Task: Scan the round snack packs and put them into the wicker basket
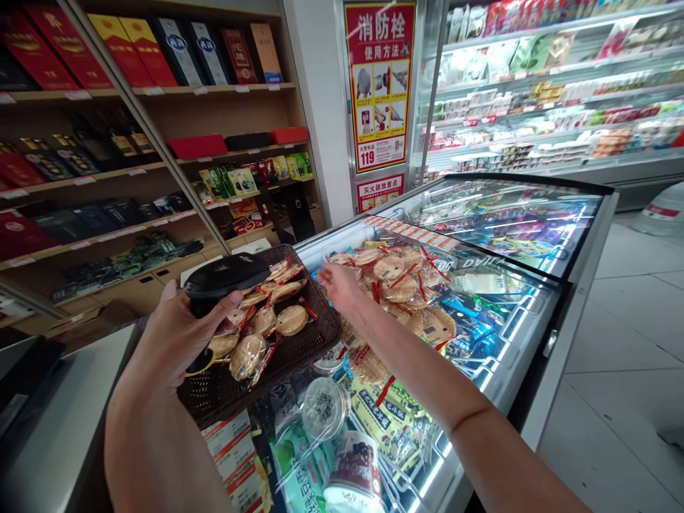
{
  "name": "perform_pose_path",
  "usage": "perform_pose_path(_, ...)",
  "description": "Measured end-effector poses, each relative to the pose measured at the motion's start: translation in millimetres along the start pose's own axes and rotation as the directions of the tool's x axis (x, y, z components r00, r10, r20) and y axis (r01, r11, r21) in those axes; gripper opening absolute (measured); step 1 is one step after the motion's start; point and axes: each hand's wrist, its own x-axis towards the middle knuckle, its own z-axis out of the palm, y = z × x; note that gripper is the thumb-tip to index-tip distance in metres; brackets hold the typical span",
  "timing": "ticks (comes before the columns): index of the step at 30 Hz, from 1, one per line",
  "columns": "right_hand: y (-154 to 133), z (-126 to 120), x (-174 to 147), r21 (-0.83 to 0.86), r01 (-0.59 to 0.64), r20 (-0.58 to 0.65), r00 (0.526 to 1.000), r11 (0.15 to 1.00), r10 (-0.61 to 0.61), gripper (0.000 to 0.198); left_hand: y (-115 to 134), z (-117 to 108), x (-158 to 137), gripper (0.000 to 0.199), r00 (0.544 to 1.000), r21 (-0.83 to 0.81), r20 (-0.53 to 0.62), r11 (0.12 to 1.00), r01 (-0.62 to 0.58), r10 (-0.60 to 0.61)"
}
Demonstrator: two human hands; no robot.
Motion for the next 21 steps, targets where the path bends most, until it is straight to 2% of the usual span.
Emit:
perform_pose_path(1, 8, 1, -6, -0.187, 0.076, 0.164, 0.985, 0.979, -0.045, 0.010, 0, -1, 0, 0.053, 1.000, 0.009, 0.003, 1.000, -0.006, 0.006)
perform_pose_path(2, 16, 1, -11, -0.401, 0.224, 0.359, 0.930, 0.888, -0.072, 0.004, -1, -1, 0, 0.053, 1.000, 0.025, 0.010, 1.000, -0.015, 0.015)
perform_pose_path(3, 24, 0, -16, -0.573, 0.421, 0.543, 0.838, 0.703, -0.059, 0.008, -1, -1, 0, 0.053, 1.000, 0.042, 0.020, 0.999, -0.025, 0.025)
perform_pose_path(4, 31, -1, -20, -0.652, 0.606, 0.677, 0.736, 0.455, -0.010, 0.016, -1, -2, 1, 0.053, 0.999, 0.055, 0.025, 0.998, -0.033, 0.031)
perform_pose_path(5, 37, -3, -23, -0.652, 0.729, 0.752, 0.657, 0.207, 0.053, 0.024, -2, -2, 1, 0.052, 0.999, 0.072, 0.031, 0.997, -0.039, 0.037)
perform_pose_path(6, 42, -6, -25, -0.608, 0.794, 0.788, 0.604, -0.008, 0.119, 0.031, -2, -2, 1, 0.051, 0.998, 0.094, 0.037, 0.995, -0.045, 0.042)
perform_pose_path(7, 46, -8, -26, -0.546, 0.819, 0.802, 0.572, -0.174, 0.175, 0.037, -2, -2, 1, 0.051, 0.998, 0.118, 0.043, 0.992, -0.050, 0.045)
perform_pose_path(8, 48, -10, -27, -0.485, 0.824, 0.804, 0.552, -0.292, 0.221, 0.041, -3, -2, 1, 0.052, 0.998, 0.142, 0.053, 0.989, -0.050, 0.043)
perform_pose_path(9, 49, -12, -27, -0.432, 0.822, 0.803, 0.538, -0.370, 0.258, 0.044, -3, -2, 2, 0.053, 0.997, 0.159, 0.063, 0.986, -0.046, 0.037)
perform_pose_path(11, 49, -14, -27, -0.382, 0.812, 0.792, 0.534, -0.442, 0.296, 0.043, -3, -1, 2, 0.055, 0.996, 0.168, 0.086, 0.985, -0.046, 0.032)
perform_pose_path(15, 46, -12, -30, -0.414, 0.784, 0.773, 0.571, -0.463, 0.276, 0.041, -4, 0, 2, 0.055, 0.994, 0.149, 0.085, 0.986, -0.082, 0.069)
perform_pose_path(21, 46, -9, -31, -0.369, 0.788, 0.775, 0.554, -0.493, 0.304, 0.039, 1, -2, -2, 0.056, 0.991, 0.134, 0.130, 0.990, -0.037, 0.019)
